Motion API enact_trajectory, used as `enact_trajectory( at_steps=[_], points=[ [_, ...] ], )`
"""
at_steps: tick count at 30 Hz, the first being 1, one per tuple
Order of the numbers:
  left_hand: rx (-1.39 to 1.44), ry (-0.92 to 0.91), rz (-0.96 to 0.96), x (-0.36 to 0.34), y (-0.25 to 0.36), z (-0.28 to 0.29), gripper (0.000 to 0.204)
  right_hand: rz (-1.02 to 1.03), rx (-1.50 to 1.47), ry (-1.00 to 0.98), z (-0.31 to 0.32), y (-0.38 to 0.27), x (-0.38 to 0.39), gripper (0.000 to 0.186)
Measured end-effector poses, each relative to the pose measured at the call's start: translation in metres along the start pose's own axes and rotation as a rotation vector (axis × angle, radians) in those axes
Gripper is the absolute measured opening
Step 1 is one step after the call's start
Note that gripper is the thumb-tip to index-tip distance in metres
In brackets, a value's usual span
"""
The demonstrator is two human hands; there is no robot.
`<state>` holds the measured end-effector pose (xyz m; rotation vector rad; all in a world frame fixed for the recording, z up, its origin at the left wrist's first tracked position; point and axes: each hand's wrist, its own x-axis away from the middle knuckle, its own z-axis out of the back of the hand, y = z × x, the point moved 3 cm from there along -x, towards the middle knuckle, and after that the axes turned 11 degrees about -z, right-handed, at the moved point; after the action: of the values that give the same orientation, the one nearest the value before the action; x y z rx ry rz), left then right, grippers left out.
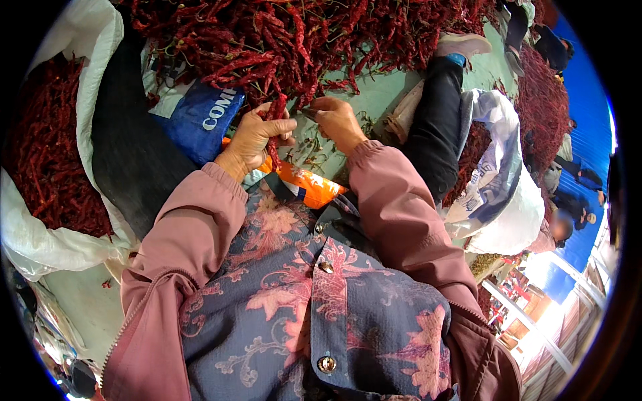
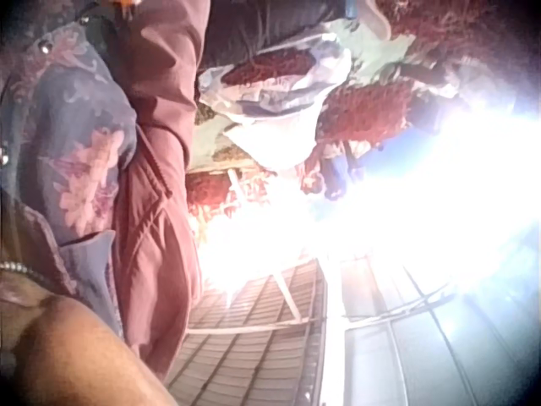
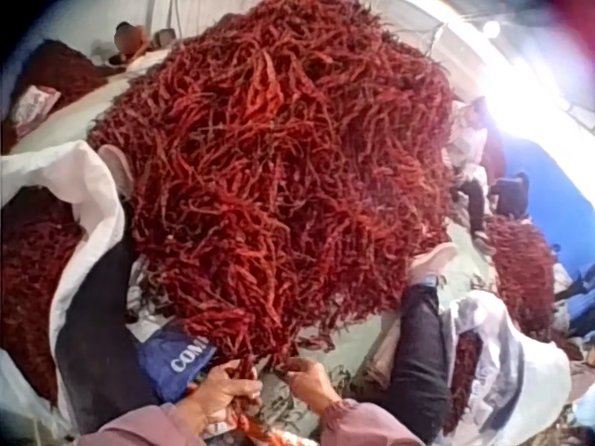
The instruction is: The person sits on the floor and removes stems from dried red peppers by hand. The de-stemmed peppers are placed into a large white sack, while the discarded stems are dropped onto the floor.
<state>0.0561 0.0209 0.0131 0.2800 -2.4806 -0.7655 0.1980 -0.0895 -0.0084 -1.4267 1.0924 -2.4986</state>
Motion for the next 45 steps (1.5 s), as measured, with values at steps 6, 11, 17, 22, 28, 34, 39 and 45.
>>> enact_trajectory(
  at_steps=[6,11,17,22,28,34,39,45],
  points=[
    [-0.072,0.055,-0.051,-0.007,-0.011,0.017,0.009,-0.043,-0.201,-0.054,-0.013,0.002,0.003,0.018],
    [-0.219,0.072,-0.141,-0.013,-0.018,0.019,0.011,-0.095,-0.382,-0.099,-0.011,0.011,0.020,0.020],
    [-0.280,0.074,-0.127,-0.008,-0.020,0.023,0.011,-0.106,-0.261,-0.003,-0.015,0.008,0.008,0.022],
    [-0.318,0.067,-0.113,-0.007,-0.021,0.024,0.012,0.023,0.077,0.388,-0.018,0.016,-0.020,0.022],
    [-0.303,0.103,-0.151,-0.007,-0.024,0.027,0.013,0.083,-0.099,0.221,-0.014,0.015,-0.005,0.018],
    [-0.321,0.108,-0.133,-0.011,-0.033,0.019,0.014,0.470,0.487,0.292,-0.026,0.003,0.054,0.022],
    [-0.221,0.112,-0.052,-0.008,-0.032,0.016,0.013,0.439,0.392,0.095,-0.027,0.004,0.065,0.034],
    [-0.149,0.032,-0.061,-0.003,-0.021,0.013,0.013,0.239,0.156,-0.123,-0.015,0.014,0.074,0.017]
  ],
)
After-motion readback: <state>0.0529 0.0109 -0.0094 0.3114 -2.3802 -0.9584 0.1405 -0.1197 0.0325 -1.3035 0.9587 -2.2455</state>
